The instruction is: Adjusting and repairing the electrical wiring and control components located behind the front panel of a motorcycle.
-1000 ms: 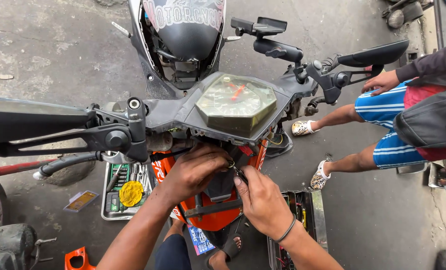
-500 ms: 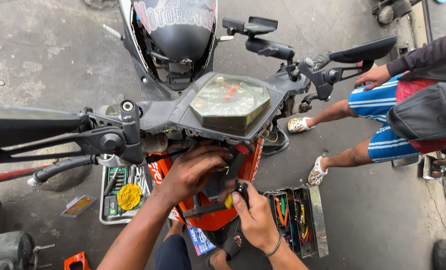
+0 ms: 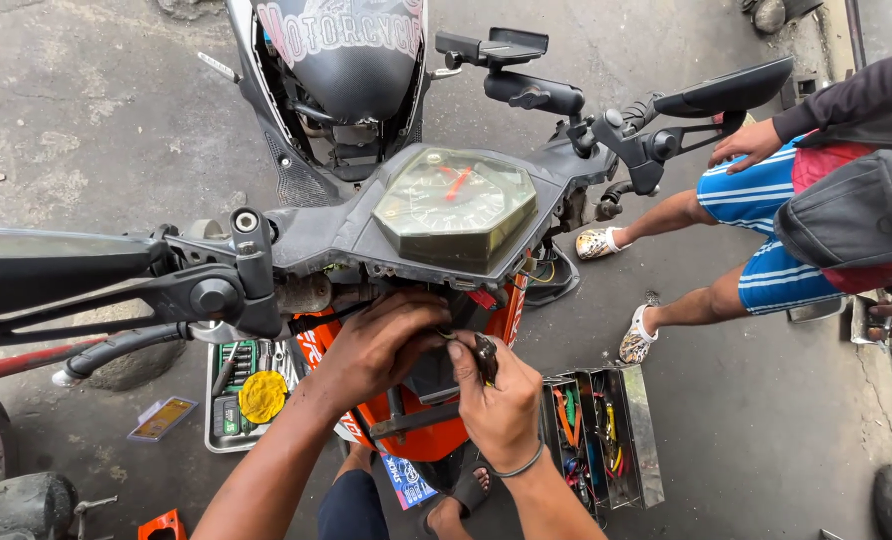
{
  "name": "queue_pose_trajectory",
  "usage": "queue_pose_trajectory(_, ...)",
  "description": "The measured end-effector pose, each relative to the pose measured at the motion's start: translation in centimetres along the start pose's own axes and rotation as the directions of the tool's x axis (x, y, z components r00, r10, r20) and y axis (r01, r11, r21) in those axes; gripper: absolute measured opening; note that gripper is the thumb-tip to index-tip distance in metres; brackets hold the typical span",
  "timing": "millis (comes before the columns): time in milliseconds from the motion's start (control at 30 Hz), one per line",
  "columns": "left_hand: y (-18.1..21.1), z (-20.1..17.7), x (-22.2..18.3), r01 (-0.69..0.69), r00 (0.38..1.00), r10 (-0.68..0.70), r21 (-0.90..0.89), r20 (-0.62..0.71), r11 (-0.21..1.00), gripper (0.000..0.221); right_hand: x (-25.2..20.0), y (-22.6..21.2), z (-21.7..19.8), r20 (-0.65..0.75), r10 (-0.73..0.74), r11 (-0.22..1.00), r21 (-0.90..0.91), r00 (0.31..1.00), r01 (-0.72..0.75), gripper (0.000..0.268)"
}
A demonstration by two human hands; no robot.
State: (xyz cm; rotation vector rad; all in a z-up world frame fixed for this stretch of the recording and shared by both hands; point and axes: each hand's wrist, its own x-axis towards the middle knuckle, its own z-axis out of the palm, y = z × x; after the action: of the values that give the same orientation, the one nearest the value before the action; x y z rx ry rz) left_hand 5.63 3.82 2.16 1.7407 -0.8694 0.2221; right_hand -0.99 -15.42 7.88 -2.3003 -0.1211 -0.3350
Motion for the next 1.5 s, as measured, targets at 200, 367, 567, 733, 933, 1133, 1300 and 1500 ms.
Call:
queue_pose_trajectory(200,0.6,0.1,1.3,-0.052,0.996,0.057,0.072,-0.069,0.996,0.023,0.4,4.8,0.7,0.148,0.168,0.869,0.445,0.975,-0.217,0.030)
queue_pose_trajectory(367,-0.8,0.9,0.7,-0.013,0.999,0.016,0.095,-0.030,0.995,0.017,-0.1,1.2,0.0,0.238,0.348,0.656,0.629,0.907,-0.417,0.041)
queue_pose_trajectory(567,-0.3,1.1,1.1,-0.002,1.000,0.003,0.099,-0.008,0.995,0.011,-3.7,1.9,1.8,0.184,0.389,0.890,0.178,0.903,-0.420,0.036)
queue_pose_trajectory(733,-0.3,1.2,1.2,0.010,1.000,-0.006,0.163,-0.021,0.987,0.013,-3.0,1.5,3.6,0.066,0.345,0.938,-0.002,0.936,-0.345,0.032)
queue_pose_trajectory(933,-0.9,1.6,0.7,0.037,0.999,-0.038,0.189,0.005,0.981,0.016,-2.6,0.9,3.6,0.077,0.331,0.943,0.008,0.940,-0.333,0.037)
queue_pose_trajectory(1133,-1.6,2.1,0.2,0.016,1.000,-0.021,0.215,0.021,0.976,0.019,-3.0,2.0,4.4,0.065,0.335,0.942,-0.028,0.940,-0.334,0.025)
queue_pose_trajectory(1300,-1.8,2.3,0.2,0.007,0.996,-0.036,0.321,0.084,0.947,0.015,-3.2,1.9,5.0,0.063,0.401,0.916,-0.020,0.914,-0.401,0.021)
queue_pose_trajectory(1500,-3.6,3.1,-1.1,-0.031,0.989,-0.025,0.376,0.144,0.926,0.019,-2.6,0.4,5.4,0.042,0.491,0.870,0.020,0.870,-0.492,0.025)
